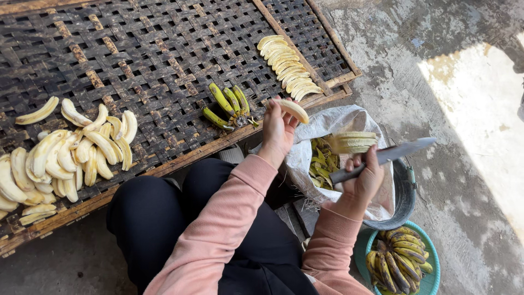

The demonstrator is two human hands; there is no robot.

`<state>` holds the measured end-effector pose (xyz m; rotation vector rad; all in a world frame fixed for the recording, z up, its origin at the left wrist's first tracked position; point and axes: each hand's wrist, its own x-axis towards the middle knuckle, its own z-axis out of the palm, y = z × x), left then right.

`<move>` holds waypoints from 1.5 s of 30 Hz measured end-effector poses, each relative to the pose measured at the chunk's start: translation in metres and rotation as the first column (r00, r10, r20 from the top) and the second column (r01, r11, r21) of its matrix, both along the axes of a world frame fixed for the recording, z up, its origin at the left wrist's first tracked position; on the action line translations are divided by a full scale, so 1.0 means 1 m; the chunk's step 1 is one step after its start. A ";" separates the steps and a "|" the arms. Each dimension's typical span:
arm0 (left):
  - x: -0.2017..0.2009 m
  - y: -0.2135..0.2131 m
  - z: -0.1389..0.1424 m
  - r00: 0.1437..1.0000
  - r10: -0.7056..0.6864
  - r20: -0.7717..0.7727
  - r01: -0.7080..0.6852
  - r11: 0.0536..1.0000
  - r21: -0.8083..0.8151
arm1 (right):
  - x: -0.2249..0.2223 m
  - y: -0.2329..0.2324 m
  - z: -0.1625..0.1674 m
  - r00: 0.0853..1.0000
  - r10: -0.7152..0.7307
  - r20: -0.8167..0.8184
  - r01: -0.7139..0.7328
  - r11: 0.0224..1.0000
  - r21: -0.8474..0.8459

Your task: The person sits on the ground and peels green bananas with a knife, dropping the peels into a cloth sack. Peeled bananas are placed onto woven bamboo drying trays alongside already peeled bananas, and unpeeled bananas are taken from a plastic basin.

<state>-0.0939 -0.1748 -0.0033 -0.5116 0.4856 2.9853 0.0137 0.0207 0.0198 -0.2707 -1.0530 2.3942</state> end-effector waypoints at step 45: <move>-0.015 -0.102 0.020 0.880 0.248 -0.406 -0.233 0.968 0.087 | 0.007 -0.187 0.016 0.904 0.380 0.197 -0.305 0.248 0.919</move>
